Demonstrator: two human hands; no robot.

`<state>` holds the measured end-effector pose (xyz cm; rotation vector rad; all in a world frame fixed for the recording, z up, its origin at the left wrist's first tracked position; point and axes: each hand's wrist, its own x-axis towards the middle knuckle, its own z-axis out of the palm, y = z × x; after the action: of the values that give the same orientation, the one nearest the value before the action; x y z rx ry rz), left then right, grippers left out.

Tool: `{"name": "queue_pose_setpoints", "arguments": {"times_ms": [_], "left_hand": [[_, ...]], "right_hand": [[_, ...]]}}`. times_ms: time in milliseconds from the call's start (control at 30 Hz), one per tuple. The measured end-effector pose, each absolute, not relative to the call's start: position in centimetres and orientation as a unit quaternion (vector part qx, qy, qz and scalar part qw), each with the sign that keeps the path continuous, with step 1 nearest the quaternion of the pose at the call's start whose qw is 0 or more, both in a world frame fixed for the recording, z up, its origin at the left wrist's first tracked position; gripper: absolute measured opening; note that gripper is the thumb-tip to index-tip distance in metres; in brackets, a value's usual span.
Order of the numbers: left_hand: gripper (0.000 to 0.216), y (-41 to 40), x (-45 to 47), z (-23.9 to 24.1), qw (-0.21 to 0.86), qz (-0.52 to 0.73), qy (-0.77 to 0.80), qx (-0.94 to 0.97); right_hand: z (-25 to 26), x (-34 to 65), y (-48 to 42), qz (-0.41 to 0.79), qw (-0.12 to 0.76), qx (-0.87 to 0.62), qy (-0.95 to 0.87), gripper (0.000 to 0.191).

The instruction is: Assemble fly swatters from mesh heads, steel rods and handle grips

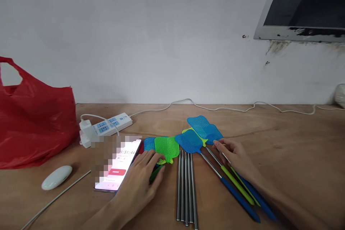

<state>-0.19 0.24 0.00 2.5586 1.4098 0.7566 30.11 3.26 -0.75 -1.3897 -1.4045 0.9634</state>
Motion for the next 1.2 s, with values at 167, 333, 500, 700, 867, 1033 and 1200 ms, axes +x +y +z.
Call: {"name": "queue_pose_setpoints", "arguments": {"times_ms": [167,333,500,700,867,1033,1200], "left_hand": [[0.013,0.4,-0.5,0.6,0.02,0.176,0.511,0.841],[0.015,0.4,-0.7,0.5,0.005,0.088,0.527,0.845],[0.012,0.4,-0.6,0.1,0.027,0.067,0.525,0.848],[0.019,0.0,-0.2,0.1,0.077,0.126,0.492,0.858],[0.019,-0.2,-0.1,-0.2,0.113,0.136,0.487,0.855],[0.019,-0.3,-0.1,-0.5,0.122,0.149,0.481,0.855],[0.017,-0.5,0.0,-0.5,0.135,0.154,0.478,0.854]], "right_hand": [[-2.4,30.8,3.9,0.199,0.41,-0.604,-0.654,0.033],[-3.5,31.4,3.8,0.038,0.333,-0.603,-0.724,0.031],[-2.9,30.9,3.3,-0.034,0.309,-0.563,-0.766,0.026],[-0.4,27.9,0.3,0.026,0.255,-0.44,-0.86,0.018],[0.1,26.6,-1.4,0.122,0.185,-0.376,-0.9,0.02],[-0.1,26.8,-1.4,0.126,0.175,-0.396,-0.892,0.006],[-0.4,26.3,-1.5,0.063,0.183,-0.447,-0.873,0.01]]}}
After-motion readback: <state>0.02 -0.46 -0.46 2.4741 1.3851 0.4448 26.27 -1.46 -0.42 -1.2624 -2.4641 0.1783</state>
